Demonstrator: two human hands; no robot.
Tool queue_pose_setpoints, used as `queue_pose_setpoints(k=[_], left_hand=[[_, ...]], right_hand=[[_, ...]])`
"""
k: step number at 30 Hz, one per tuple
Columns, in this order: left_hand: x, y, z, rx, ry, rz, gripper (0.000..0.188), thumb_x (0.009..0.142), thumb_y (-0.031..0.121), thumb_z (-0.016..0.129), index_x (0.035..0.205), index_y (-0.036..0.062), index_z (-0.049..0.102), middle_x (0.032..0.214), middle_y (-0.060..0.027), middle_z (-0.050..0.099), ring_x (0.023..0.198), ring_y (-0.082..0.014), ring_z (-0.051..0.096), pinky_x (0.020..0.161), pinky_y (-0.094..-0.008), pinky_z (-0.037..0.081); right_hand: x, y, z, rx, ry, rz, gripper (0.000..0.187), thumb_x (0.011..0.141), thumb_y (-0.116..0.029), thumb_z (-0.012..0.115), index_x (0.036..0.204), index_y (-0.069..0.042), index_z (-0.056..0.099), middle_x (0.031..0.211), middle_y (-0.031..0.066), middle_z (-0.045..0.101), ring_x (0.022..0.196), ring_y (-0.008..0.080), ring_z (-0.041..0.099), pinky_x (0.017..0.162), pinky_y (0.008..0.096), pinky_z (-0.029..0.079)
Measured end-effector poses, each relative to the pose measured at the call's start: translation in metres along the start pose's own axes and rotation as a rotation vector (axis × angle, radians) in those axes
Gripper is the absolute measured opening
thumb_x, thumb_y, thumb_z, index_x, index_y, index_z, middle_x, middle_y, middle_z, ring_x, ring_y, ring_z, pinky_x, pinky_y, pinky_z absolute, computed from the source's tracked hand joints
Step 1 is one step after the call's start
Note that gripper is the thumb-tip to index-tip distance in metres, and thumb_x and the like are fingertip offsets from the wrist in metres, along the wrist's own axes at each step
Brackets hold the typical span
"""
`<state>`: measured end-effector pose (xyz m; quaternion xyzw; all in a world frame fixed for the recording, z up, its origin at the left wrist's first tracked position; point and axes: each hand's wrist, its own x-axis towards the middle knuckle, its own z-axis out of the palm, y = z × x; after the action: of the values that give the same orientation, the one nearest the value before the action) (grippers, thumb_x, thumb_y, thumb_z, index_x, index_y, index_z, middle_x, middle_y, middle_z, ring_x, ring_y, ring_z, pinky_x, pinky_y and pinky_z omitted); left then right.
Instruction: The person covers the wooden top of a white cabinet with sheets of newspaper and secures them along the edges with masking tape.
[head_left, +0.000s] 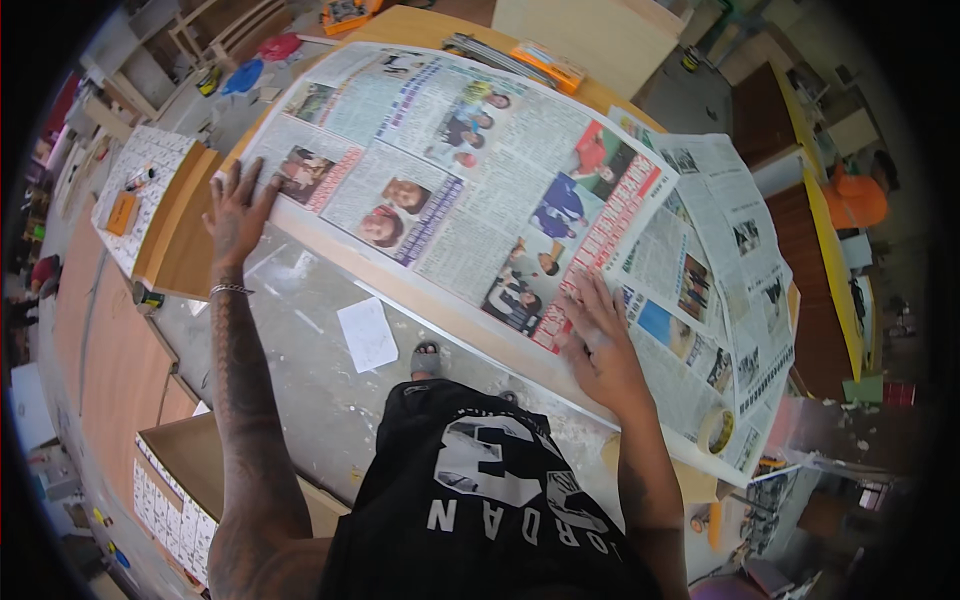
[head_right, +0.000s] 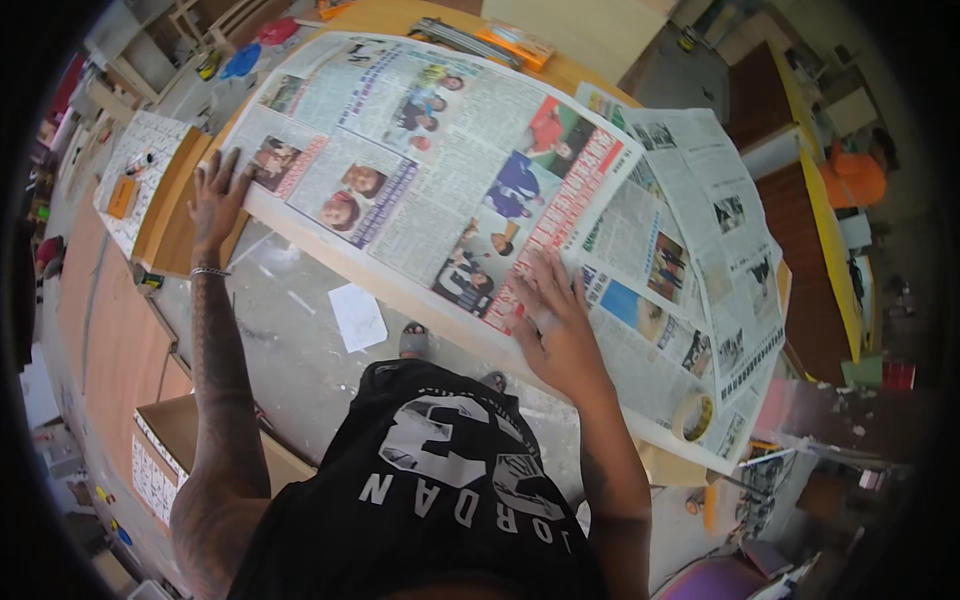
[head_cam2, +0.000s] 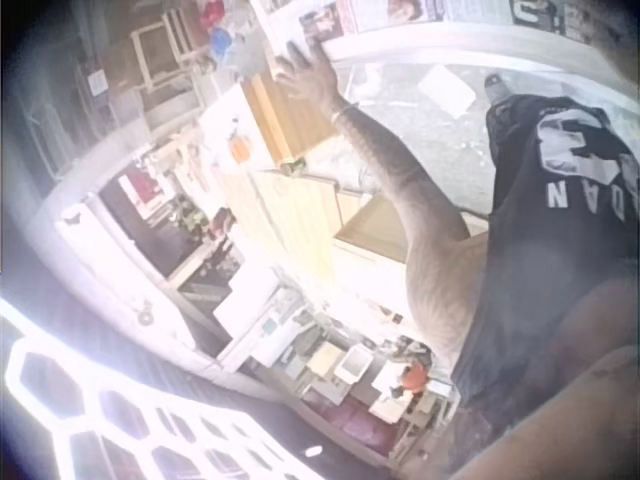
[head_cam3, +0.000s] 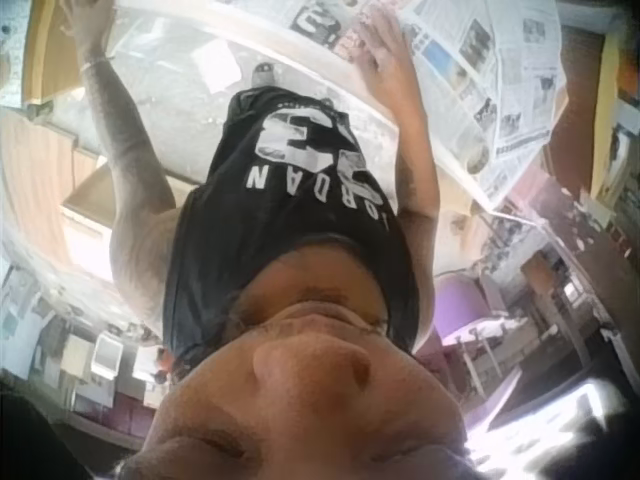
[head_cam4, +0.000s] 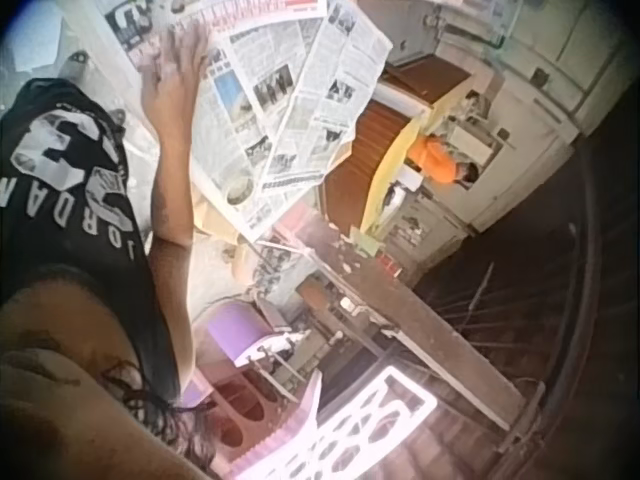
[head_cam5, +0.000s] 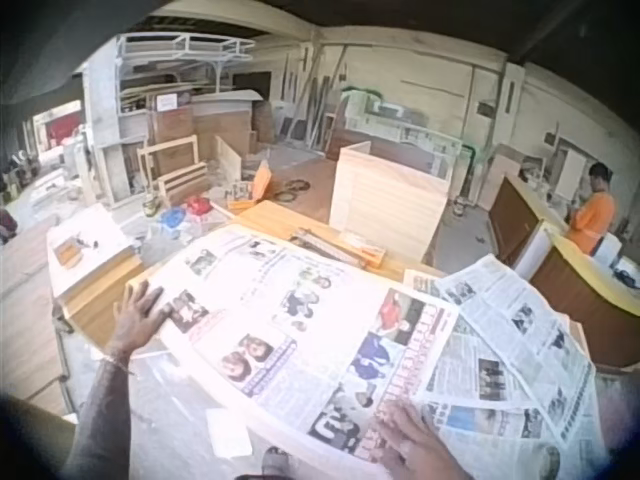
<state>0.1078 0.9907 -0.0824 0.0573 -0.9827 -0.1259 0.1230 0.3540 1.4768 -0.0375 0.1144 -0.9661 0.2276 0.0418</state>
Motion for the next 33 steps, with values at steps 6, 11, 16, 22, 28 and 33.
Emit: queue_pose_setpoints(k=[6,11,16,22,28,33], left_hand=[[0.002,-0.013,0.010,0.016,0.023,0.004,0.068,0.091,0.072,0.049,0.150,0.0371,0.045,0.166,-0.0013,0.026,0.154,-0.0380,0.012,0.110,-0.0777,0.008],[0.011,-0.053,0.014,0.011,0.077,0.142,0.065,0.092,0.067,0.053,0.149,0.0369,0.047,0.165,-0.0009,0.028,0.153,-0.0381,0.014,0.111,-0.0762,0.012],[0.008,-0.032,0.013,-0.126,0.258,0.024,0.098,0.079,0.071,0.067,0.156,0.0187,0.036,0.164,-0.0220,0.019,0.150,-0.0495,0.015,0.109,-0.0747,0.021],[-0.015,-0.011,-0.016,-0.515,0.199,-0.241,0.107,0.074,0.069,0.075,0.156,0.0129,0.033,0.160,-0.0357,0.014,0.147,-0.0564,0.012,0.119,-0.0603,0.020],[-0.012,-0.013,-0.015,-0.478,0.133,-0.180,0.095,0.077,0.066,0.073,0.148,0.0092,0.047,0.154,-0.0351,0.030,0.145,-0.0503,0.027,0.118,-0.0550,0.027],[-0.001,-0.039,0.020,-0.506,0.164,-0.062,0.094,0.079,0.063,0.074,0.147,0.0044,0.047,0.144,-0.0292,0.045,0.136,-0.0417,0.044,0.113,-0.0477,0.036]], right_hand=[[-0.008,0.009,-0.016,0.326,0.118,0.120,0.046,0.097,-0.026,0.063,0.139,-0.007,0.058,0.157,0.0168,0.039,0.146,0.0421,0.032,0.119,0.0496,0.026],[-0.009,-0.007,0.001,0.022,0.009,-0.005,0.049,0.093,-0.026,0.066,0.137,-0.006,0.059,0.156,0.0170,0.040,0.145,0.0453,0.032,0.120,0.0534,0.024],[-0.021,-0.033,-0.004,-0.113,-0.009,0.030,0.047,0.090,-0.024,0.067,0.132,-0.004,0.062,0.154,0.0202,0.042,0.143,0.0474,0.034,0.119,0.0567,0.022],[-0.024,-0.058,-0.007,-0.092,-0.008,0.054,0.047,0.090,-0.023,0.066,0.132,-0.002,0.062,0.153,0.0204,0.043,0.143,0.0475,0.034,0.120,0.0561,0.022],[-0.027,-0.050,-0.006,-0.100,0.013,0.030,0.047,0.090,-0.023,0.066,0.132,-0.003,0.063,0.153,0.0197,0.043,0.143,0.0476,0.034,0.119,0.0564,0.022],[-0.025,-0.029,-0.004,-0.115,0.002,0.043,0.046,0.090,-0.024,0.067,0.131,-0.004,0.063,0.152,0.0201,0.044,0.141,0.0484,0.036,0.118,0.0569,0.024]])
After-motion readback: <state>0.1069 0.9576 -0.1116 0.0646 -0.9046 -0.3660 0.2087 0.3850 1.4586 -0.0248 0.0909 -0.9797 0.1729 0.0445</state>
